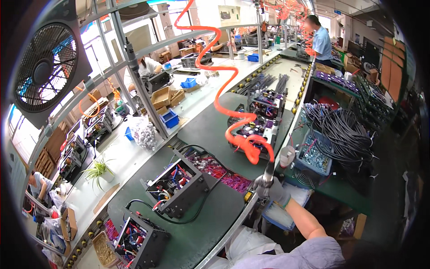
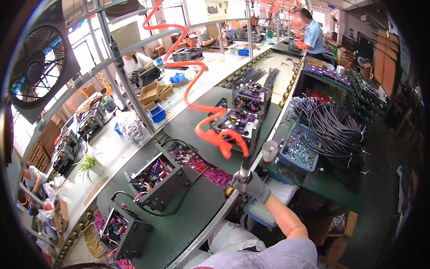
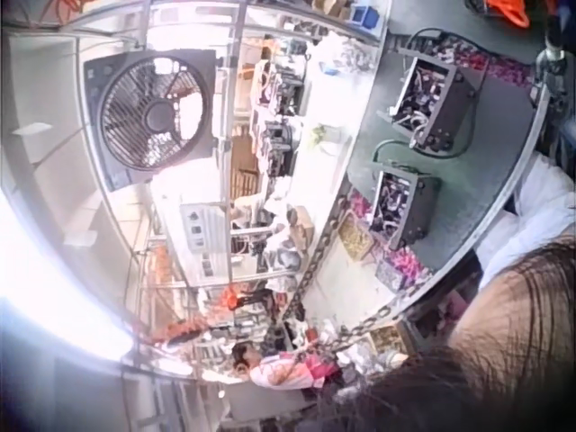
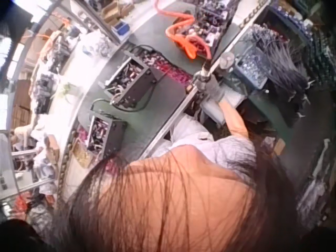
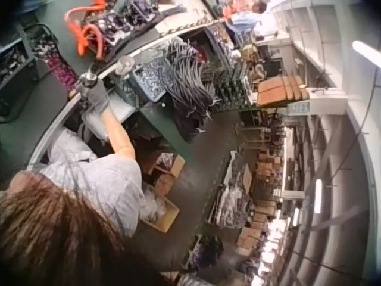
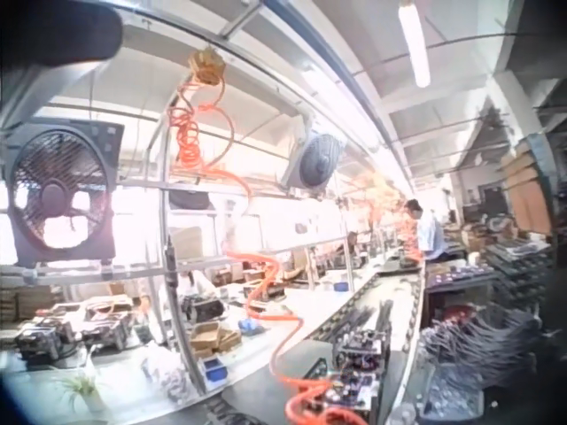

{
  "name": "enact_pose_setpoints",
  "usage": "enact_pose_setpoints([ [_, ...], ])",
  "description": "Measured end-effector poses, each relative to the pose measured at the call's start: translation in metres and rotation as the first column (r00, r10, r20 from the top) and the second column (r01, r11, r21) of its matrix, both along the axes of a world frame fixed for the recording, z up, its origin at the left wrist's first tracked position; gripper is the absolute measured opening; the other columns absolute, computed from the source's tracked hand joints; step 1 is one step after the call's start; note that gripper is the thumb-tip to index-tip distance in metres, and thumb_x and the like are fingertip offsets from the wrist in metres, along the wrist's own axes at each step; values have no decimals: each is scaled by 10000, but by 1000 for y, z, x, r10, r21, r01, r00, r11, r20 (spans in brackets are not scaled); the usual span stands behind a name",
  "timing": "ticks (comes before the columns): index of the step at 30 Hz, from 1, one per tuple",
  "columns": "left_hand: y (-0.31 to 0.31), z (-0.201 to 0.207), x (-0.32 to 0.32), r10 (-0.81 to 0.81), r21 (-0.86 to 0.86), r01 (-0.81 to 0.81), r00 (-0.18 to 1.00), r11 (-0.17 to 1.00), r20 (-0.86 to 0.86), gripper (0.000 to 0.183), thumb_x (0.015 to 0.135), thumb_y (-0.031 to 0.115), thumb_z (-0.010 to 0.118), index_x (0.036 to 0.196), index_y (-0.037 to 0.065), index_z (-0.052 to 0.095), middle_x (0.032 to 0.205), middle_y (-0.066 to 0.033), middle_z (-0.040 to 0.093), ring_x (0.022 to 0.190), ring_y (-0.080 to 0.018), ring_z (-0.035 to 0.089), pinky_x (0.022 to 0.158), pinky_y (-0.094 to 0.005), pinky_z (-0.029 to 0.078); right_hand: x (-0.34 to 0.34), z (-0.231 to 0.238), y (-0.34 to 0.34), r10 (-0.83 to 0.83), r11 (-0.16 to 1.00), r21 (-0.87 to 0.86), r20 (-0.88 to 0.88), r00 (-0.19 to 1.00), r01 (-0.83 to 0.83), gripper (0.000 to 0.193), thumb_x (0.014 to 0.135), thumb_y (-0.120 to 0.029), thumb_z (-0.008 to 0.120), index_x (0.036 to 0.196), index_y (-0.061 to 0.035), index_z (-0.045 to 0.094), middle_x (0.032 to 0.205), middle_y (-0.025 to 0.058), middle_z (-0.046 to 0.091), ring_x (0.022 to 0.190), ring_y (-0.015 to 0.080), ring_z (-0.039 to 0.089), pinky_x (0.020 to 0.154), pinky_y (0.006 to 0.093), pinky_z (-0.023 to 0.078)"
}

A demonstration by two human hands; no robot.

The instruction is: The person assembles electronic devices on a factory floor. They connect wires to circuit boards, use pliers to strip wire insulation, and use a soldering iron to secure connections. The person also uses a pneumatic screwdriver to fasten components inside the device casing.

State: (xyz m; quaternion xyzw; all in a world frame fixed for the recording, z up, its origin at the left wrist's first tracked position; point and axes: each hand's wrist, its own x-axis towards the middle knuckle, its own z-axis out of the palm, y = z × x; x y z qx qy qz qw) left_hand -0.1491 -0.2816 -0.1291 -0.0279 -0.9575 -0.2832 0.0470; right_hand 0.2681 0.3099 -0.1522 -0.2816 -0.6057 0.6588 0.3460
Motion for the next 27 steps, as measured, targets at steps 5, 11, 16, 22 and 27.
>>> enact_pose_setpoints([
  [5,1,9,0,20,192,-31,998,981,60,176,926,161,572,1055,50,618,946,-137,634,756,-200,575,601,-291,443,-61,67,-43,281,956,82,6,960,-281,339,743,-88,843,1022,-71,652,978,0,686,895,80,639,799,271,529],
  [11,3,28,4,36,520,-100,991,848,132,153,947,150,572,1066,59,604,936,-121,619,720,-162,553,559,-251,426,-147,36,-95,371,928,54,-181,911,-368,364,798,-154,828,1100,-79,638,1009,-23,670,925,67,615,834,264,522],
  [16,-10,64,31,-61,833,-67,991,549,120,134,965,140,573,1075,66,592,928,-108,606,690,-131,535,525,-218,411,-161,34,-91,523,852,127,-184,832,-508,483,811,-180,828,1219,-68,596,1096,3,643,949,69,589,863,271,493],
  [22,49,73,66,-620,990,-71,774,121,131,114,986,129,573,1085,74,578,918,-93,591,655,-94,513,483,-177,393,-167,25,-106,538,808,333,-79,839,-486,399,831,-104,774,1192,-47,615,1041,18,656,927,78,581,845,274,491],
  [27,224,34,105,-776,844,-62,361,533,517,317,1014,311,548,1283,144,558,887,-41,626,506,-117,461,430,-237,366,-178,20,-119,359,883,360,-108,927,-300,368,816,-109,785,1138,-29,626,930,5,638,831,61,553,749,267,493],
])
